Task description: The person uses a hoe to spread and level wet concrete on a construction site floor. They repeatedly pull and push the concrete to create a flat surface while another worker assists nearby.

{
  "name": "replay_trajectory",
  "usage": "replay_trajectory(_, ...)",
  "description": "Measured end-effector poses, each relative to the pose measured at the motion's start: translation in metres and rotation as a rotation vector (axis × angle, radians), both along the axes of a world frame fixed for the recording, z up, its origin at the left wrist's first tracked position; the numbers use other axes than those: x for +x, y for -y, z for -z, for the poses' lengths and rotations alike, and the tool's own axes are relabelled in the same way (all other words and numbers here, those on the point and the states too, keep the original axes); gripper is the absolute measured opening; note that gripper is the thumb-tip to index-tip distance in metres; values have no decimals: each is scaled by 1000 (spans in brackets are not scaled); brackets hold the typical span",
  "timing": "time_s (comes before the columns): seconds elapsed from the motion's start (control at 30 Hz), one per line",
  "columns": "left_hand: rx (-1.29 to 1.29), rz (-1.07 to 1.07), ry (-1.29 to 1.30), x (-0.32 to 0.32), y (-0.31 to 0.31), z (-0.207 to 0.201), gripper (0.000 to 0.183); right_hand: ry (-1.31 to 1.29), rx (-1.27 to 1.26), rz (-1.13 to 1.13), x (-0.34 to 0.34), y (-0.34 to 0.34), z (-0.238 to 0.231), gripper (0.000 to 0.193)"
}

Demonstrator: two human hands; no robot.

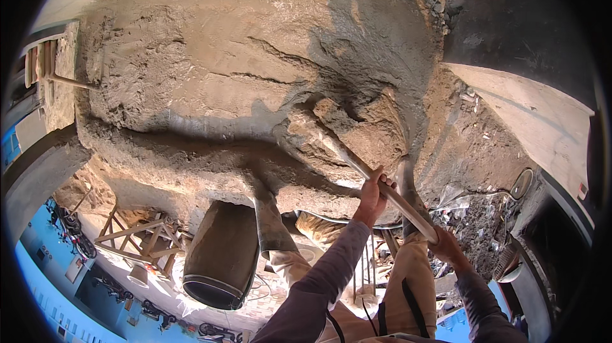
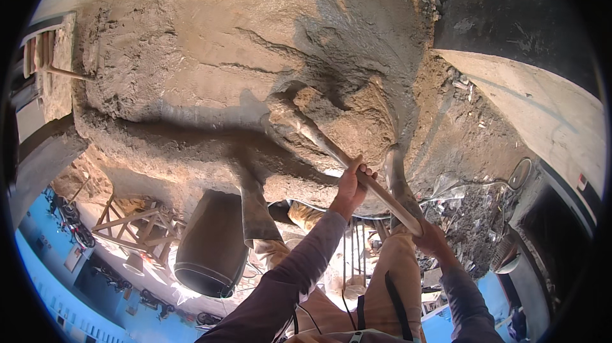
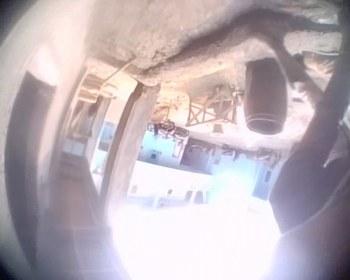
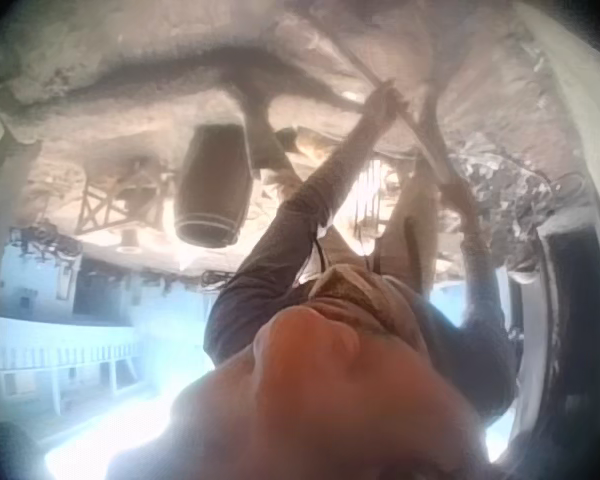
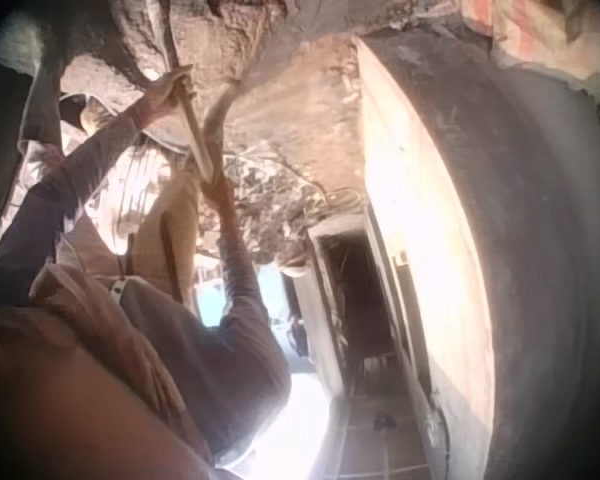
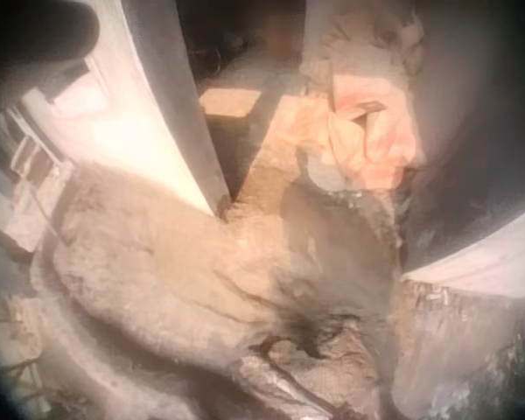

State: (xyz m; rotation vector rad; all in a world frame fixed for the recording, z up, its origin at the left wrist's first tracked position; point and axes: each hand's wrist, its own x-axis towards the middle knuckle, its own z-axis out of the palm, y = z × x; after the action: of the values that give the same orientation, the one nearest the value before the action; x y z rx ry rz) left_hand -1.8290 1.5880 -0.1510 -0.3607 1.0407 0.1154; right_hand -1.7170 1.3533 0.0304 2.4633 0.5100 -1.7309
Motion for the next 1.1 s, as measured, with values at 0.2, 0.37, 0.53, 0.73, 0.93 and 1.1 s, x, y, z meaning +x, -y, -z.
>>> replay_trajectory(0.2,767,68,-236,-19,-186,16,44,362,606,-419,25,-292,149,44)
replay_trajectory(0.37,522,272,-245,-79,-130,42,49,783,593,-864,68,-500,248,30)
replay_trajectory(0.53,383,282,-319,-144,-71,55,46,762,506,-870,81,-509,278,30)
replay_trajectory(0.73,363,316,-259,-107,-68,54,49,635,452,-840,140,-351,233,24)
replay_trajectory(0.93,251,183,-121,73,-63,42,53,481,256,-704,116,-206,133,20)
replay_trajectory(1.1,179,-28,-191,74,8,78,36,476,353,-581,36,-105,40,30)
